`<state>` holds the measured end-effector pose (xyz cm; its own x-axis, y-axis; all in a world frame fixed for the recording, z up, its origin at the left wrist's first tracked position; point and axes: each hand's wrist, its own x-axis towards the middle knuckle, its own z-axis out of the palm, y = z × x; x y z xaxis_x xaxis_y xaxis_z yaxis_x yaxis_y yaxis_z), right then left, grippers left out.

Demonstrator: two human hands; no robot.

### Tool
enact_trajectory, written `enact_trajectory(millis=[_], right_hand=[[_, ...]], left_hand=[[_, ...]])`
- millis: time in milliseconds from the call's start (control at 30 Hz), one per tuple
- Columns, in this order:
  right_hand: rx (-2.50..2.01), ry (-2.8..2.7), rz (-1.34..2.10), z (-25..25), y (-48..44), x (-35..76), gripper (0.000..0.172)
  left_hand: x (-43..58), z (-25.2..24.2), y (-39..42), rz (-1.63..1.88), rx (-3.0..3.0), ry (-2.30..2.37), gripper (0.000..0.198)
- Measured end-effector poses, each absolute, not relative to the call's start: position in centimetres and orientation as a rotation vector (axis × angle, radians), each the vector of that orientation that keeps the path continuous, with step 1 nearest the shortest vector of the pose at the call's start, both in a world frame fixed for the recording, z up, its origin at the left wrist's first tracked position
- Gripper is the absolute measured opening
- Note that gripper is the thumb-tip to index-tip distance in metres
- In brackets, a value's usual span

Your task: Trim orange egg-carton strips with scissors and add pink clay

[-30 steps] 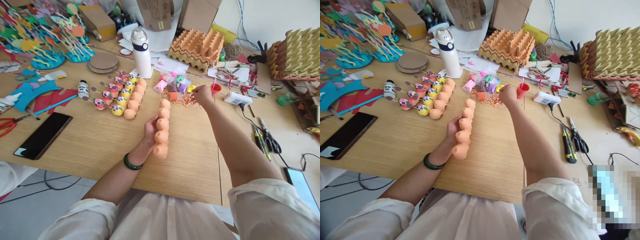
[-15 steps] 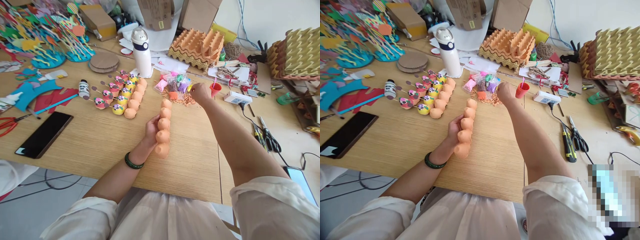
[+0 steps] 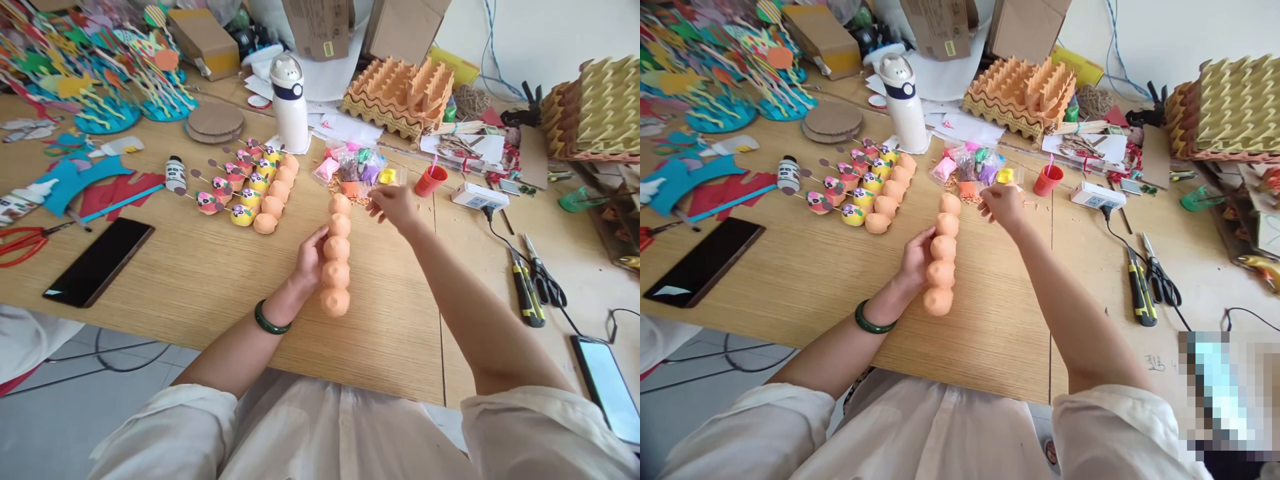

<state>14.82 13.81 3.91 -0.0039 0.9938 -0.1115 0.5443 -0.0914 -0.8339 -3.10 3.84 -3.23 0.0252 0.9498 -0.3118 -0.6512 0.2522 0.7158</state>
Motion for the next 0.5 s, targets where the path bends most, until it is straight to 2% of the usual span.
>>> enact_trajectory(millis=[233, 333, 500], right_hand=[[-1.268, -1.202, 1.540, 0.4, 5.5, 13.6, 0.048], [-1.107, -1.040, 1.688, -0.3, 3.6, 13.8, 0.050], [-1.091, -1.049, 1.659, -1.2, 2.1, 14.1, 0.046]], left_hand=[[-1.5, -1.5, 3.0, 1.331, 0.532, 0.759, 0.014], [-1.2, -2.0, 2.9, 1.328, 0.566, 0.788, 0.016], [-1.2, -3.6, 2.8, 1.299, 0.912, 1.039, 0.024]])
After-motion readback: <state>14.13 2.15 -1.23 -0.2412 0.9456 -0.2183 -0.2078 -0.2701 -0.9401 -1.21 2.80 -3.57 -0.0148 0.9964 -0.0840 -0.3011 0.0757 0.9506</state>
